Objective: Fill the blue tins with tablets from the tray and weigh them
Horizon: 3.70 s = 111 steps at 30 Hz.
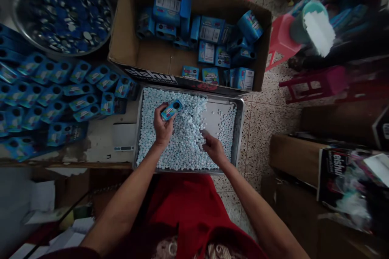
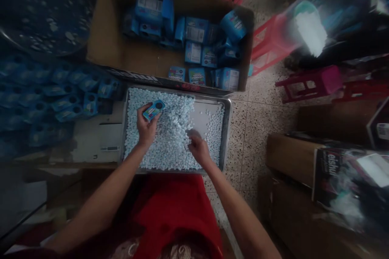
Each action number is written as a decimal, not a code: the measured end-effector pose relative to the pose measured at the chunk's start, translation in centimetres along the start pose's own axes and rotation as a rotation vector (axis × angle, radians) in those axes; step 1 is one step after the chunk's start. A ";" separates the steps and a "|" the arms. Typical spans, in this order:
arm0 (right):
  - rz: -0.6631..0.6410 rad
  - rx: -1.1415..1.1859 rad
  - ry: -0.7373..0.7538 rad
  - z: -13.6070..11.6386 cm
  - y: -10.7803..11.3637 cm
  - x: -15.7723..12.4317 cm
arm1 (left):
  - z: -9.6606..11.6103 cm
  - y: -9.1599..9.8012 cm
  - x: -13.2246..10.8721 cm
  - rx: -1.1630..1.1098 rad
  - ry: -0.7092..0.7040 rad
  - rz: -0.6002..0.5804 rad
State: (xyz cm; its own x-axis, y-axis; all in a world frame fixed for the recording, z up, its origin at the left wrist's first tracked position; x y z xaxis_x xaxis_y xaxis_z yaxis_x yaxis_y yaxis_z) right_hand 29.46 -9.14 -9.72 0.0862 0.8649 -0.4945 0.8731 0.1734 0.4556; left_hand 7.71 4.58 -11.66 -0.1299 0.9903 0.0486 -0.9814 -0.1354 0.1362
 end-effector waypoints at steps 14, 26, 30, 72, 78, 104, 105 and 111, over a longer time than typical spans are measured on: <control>-0.232 -0.424 0.111 -12.9 7.8 1.4 | 1.9 5.5 2.0 0.194 -0.224 -0.405; -0.366 -0.693 0.082 -20.1 8.3 1.5 | 1.3 6.2 0.5 0.205 -0.237 -0.472; -0.373 -0.741 0.080 -20.8 7.8 1.3 | 1.0 6.5 0.3 0.225 -0.207 -0.461; -0.280 -0.195 0.074 -11.2 3.7 1.2 | 1.8 9.2 0.5 0.169 0.029 -0.188; -0.385 -0.509 0.120 -17.5 5.6 2.5 | 2.2 8.9 0.2 0.205 -0.049 -0.329; -0.402 -0.714 0.028 -22.1 8.5 0.0 | 3.8 7.5 -2.4 0.118 0.083 -0.415; -0.407 -0.660 0.014 -21.3 9.4 -0.4 | 3.5 7.3 -2.5 0.027 0.134 -0.397; -0.307 -0.654 -0.069 -11.7 11.8 -3.1 | 2.5 6.5 -3.3 -0.332 0.425 -0.299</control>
State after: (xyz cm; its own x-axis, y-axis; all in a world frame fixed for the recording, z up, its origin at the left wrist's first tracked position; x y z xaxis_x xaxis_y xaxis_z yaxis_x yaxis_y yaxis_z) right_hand 33.91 -4.22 5.83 -0.0683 0.7039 -0.7070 0.3992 0.6687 0.6272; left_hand 2.13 0.38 -8.50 0.1794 0.9187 -0.3520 -0.9668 0.0984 -0.2358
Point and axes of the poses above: each hand's wrist, its own x-axis towards the middle knuckle, its own y-axis out of the back of the hand, z = x × y, the point moved 2 cm from there along x, towards the middle knuckle, and after that the axes turned 6 degrees about -x, right-handed, at the moved point
